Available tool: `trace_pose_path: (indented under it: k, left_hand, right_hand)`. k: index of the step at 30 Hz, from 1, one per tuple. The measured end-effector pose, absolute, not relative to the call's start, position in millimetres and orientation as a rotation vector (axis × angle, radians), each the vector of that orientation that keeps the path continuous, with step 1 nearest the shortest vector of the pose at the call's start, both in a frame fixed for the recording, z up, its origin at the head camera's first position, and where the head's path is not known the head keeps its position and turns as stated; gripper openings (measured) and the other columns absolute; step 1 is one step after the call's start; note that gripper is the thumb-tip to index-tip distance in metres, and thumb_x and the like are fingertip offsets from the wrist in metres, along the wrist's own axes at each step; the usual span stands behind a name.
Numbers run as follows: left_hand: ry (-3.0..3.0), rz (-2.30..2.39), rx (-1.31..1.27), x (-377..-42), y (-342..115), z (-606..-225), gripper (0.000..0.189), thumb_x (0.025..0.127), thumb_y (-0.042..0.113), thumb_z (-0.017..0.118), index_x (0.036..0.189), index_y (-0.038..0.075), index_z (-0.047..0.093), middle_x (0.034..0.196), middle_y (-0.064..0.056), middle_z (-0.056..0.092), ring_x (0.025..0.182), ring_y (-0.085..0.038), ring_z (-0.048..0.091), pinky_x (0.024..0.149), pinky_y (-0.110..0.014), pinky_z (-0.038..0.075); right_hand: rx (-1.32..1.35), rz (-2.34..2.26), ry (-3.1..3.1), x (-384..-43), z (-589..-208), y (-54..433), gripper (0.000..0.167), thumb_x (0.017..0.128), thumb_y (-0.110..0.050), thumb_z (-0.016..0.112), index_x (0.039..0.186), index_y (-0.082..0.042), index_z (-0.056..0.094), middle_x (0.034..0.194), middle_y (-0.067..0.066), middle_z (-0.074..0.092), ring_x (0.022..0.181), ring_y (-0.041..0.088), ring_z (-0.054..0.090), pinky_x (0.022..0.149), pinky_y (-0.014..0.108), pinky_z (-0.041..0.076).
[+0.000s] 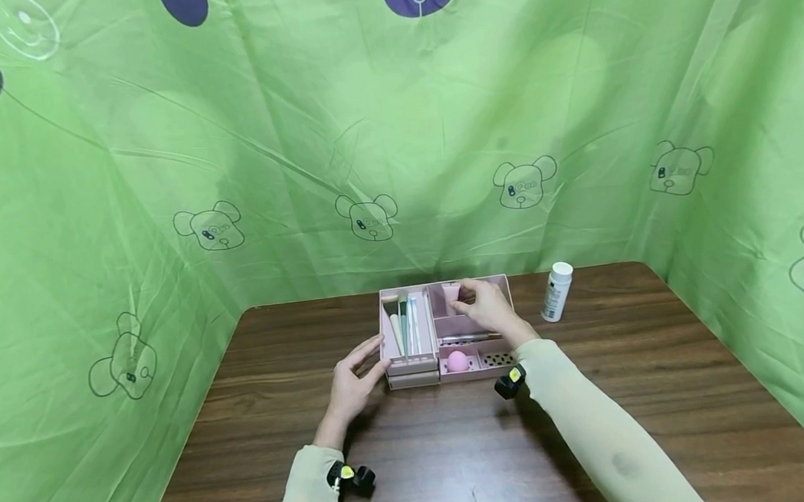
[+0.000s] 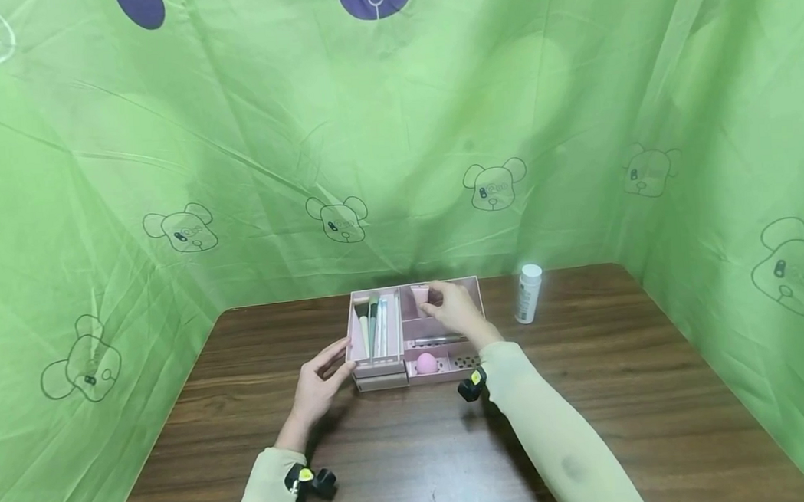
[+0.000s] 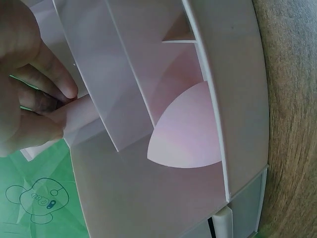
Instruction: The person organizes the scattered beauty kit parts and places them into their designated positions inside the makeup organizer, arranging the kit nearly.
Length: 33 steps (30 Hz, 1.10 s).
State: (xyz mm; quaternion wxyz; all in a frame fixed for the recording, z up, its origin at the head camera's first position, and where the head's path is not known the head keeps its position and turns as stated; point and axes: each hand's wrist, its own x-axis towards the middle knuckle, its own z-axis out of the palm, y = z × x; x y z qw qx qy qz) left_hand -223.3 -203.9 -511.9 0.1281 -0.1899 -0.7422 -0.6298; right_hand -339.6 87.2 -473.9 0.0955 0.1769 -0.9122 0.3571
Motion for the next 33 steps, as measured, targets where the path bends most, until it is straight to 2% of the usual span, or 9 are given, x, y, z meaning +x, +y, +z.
trace_pose_path:
  k: [6,16,24,30,33]
  left_hand:
    - [-2.161,-1.807,-0.568,-222,-204,-512,0.042,0.088,0.004,0.071,0.127,-0.008,0.060,0.134,-0.026,0.057,0.121,-0.041,0.056,0.102,-0.063,0.042]
    - [-2.167,-1.836,-0.541,-220,-203,-510,0.043,0.088,0.005,0.071,0.127,-0.007,0.060,0.135,-0.024,0.057,0.122,-0.040,0.056,0.104,-0.062,0.041]
    - [-2.165,-1.820,-0.558,-219,-203,-508,0.043,0.088,0.004,0.071,0.127,-0.008,0.059,0.134,-0.025,0.057,0.122,-0.040,0.056,0.103,-0.061,0.042]
    - [-2.177,-1.798,-0.555,-219,-203,-508,0.043,0.088,0.005,0.071,0.127,-0.007,0.059,0.134,-0.024,0.058,0.122,-0.037,0.057,0.103,-0.060,0.041]
    - [-2.188,-1.769,-0.550,-219,-203,-507,0.043,0.088,0.005,0.071,0.127,-0.007,0.060,0.134,-0.023,0.058,0.122,-0.036,0.057,0.103,-0.058,0.042]
  right_hand:
    - [0.523,1.075,-2.702,-339,-475,89,0.022,0.084,-0.025,0.077,0.099,-0.012,0.068,0.096,0.006,0.074,0.090,0.025,0.070,0.087,0.044,0.057]
    - [0.523,1.182,-2.704,-338,-472,95,0.043,0.083,-0.024,0.078,0.120,-0.007,0.064,0.107,0.012,0.073,0.099,0.029,0.069,0.097,0.047,0.052]
    - [0.530,1.230,-2.735,-337,-468,104,0.046,0.084,-0.026,0.077,0.124,-0.009,0.062,0.112,0.010,0.072,0.105,0.029,0.067,0.102,0.049,0.047]
    - [0.525,1.296,-2.704,-332,-460,111,0.037,0.084,-0.021,0.076,0.119,-0.014,0.064,0.107,0.004,0.072,0.100,0.024,0.068,0.095,0.045,0.053]
    - [0.536,1.298,-2.683,-331,-455,116,0.036,0.084,-0.020,0.076,0.118,-0.013,0.065,0.107,0.006,0.072,0.100,0.025,0.068,0.094,0.046,0.053]
